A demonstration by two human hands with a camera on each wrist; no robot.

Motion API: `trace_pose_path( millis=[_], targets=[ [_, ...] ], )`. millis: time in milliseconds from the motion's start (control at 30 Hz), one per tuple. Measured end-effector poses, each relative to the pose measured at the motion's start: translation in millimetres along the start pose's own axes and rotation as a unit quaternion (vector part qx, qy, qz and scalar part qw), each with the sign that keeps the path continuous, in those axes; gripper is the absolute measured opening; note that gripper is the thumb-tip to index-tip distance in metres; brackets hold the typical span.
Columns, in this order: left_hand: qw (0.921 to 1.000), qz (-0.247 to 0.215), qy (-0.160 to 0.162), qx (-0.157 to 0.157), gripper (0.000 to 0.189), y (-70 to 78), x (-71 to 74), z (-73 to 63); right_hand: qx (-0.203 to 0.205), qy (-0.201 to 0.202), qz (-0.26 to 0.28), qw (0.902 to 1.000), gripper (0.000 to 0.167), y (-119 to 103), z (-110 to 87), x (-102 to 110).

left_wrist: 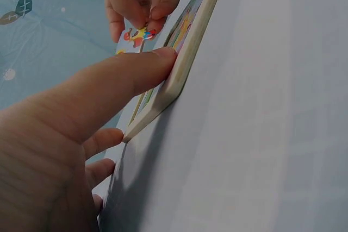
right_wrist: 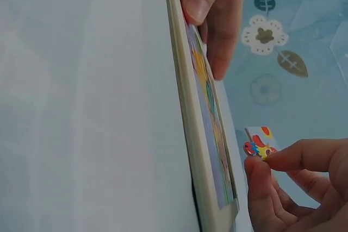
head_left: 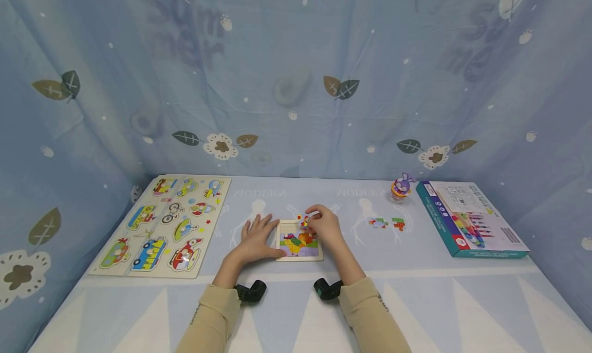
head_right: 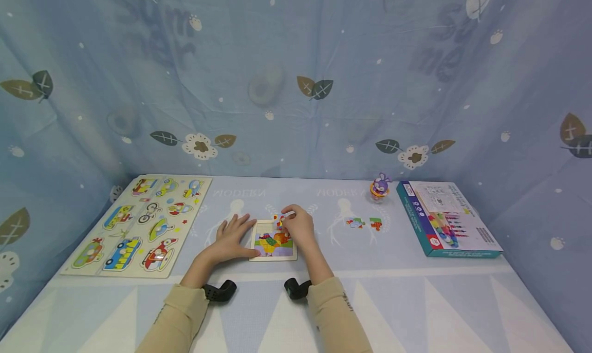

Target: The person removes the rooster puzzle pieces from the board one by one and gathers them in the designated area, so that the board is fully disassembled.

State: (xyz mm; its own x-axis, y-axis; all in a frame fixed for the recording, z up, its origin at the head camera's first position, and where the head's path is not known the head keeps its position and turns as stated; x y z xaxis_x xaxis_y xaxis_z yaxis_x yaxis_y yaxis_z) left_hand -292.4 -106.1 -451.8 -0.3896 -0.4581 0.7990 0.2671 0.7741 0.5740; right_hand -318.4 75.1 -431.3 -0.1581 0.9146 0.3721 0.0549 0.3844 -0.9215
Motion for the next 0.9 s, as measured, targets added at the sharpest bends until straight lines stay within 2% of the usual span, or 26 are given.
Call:
trace_pose_path(
  millis=[467, 900],
  targets=[
    [1.0000, 0.000, 0.000, 0.000, 0.088, -0.5, -1.5, -0.1, -0.010, 0.008, 0.032, 0.9994, 0.026, 13, 1.4, 24],
    [1.0000, -0.004, 0.000, -0.003, 0.088, -1.7, -2.3, 0.6, -0.024, 0.028, 0.018, 0.9991, 0.027, 24, -2.3, 55]
  ],
)
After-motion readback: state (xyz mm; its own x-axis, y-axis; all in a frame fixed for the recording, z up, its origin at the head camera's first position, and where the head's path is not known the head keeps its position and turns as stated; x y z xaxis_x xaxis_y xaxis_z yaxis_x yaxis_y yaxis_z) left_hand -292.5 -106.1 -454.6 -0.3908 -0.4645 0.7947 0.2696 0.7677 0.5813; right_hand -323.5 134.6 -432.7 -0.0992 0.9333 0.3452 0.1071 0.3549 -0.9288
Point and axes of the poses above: each hand's wrist, its own z-axis towards the middle knuckle, its own x-axis out of the back of the hand, y = z × x, the point moved 6 cm from there along z, towards the middle knuckle, and after that the axes turned 10 degrees about -y, right-handed, at the moved point
